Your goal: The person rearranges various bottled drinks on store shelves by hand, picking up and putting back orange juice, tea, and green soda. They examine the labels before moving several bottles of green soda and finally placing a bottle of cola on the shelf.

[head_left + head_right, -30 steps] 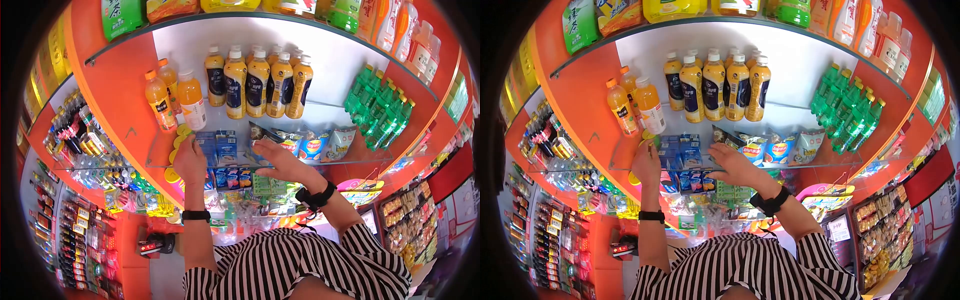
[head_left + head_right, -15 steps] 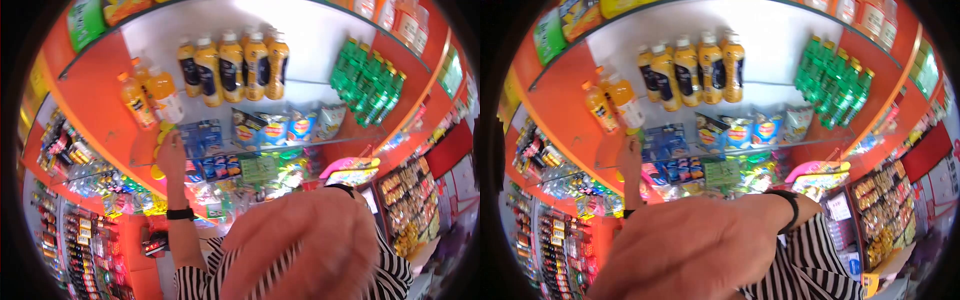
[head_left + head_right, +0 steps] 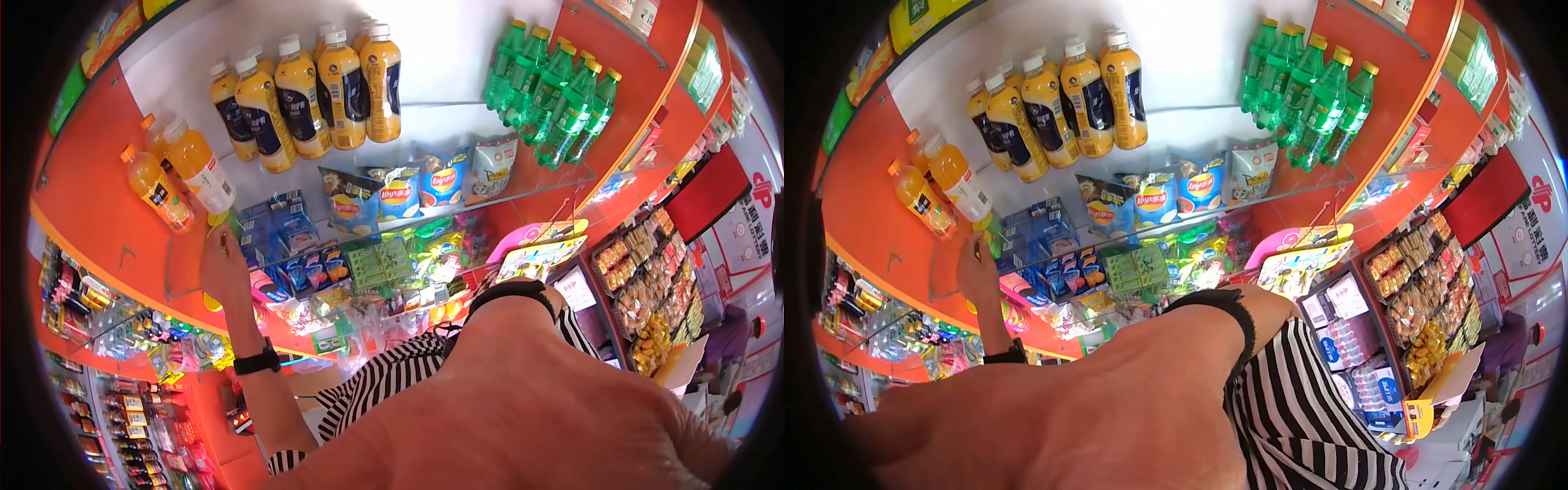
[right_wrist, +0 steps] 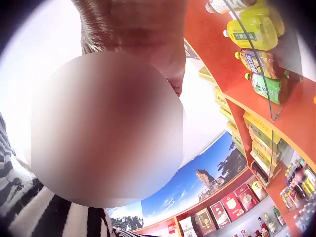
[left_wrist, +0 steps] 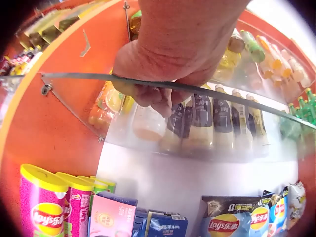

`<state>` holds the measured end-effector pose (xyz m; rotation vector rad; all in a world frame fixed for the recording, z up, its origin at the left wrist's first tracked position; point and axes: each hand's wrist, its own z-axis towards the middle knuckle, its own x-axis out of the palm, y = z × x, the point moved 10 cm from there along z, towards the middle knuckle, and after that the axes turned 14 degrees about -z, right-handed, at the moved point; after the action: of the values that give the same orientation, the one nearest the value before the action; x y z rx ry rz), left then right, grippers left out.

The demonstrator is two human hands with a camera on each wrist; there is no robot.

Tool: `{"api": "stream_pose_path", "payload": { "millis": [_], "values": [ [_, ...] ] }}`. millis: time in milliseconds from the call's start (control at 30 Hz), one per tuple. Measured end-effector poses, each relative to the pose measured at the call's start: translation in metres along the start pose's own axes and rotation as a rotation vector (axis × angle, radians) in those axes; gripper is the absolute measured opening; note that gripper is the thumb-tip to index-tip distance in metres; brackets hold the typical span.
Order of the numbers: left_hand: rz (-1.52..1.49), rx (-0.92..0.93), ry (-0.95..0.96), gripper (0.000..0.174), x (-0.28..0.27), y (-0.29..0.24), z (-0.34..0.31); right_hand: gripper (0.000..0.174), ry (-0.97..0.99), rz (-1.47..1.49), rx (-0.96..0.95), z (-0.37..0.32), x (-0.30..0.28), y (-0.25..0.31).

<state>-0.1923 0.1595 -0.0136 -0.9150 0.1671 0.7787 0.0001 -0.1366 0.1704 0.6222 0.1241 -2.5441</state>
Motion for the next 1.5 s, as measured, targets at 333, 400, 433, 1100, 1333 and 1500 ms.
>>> {"api": "stream_pose_path", "payload": {
  "millis": [333, 400, 433, 1100, 1333, 1500],
  "values": [
    [0.066, 0.119, -0.064, 0.019, 0.01, 0.006, 0.002, 0.023, -0.002, 0.019, 0.067, -0.004, -0.01, -0.021],
    [0.063, 0.101, -0.079, 0.018, 0.006, -0.001, -0.002, 0.023, 0.01, 0.048, 0.068, -0.002, -0.009, -0.027],
    [0.065, 0.101, -0.075, 0.017, 0.005, -0.006, -0.002, 0.022, 0.019, 0.053, 0.07, -0.001, -0.008, -0.029],
    [0.119, 0.097, -0.068, 0.015, 0.001, -0.018, -0.004, 0.016, 0.068, 0.062, 0.081, 0.02, 0.012, -0.048],
    [-0.021, 0.109, 0.06, 0.017, 0.027, 0.007, -0.004, 0.014, 0.003, -0.099, 0.222, 0.027, 0.013, -0.075],
    [-0.571, 0.175, 0.124, 0.026, 0.022, -0.003, -0.012, 0.01, -0.225, -0.161, 0.595, -0.022, -0.047, -0.137]
  ]
}}
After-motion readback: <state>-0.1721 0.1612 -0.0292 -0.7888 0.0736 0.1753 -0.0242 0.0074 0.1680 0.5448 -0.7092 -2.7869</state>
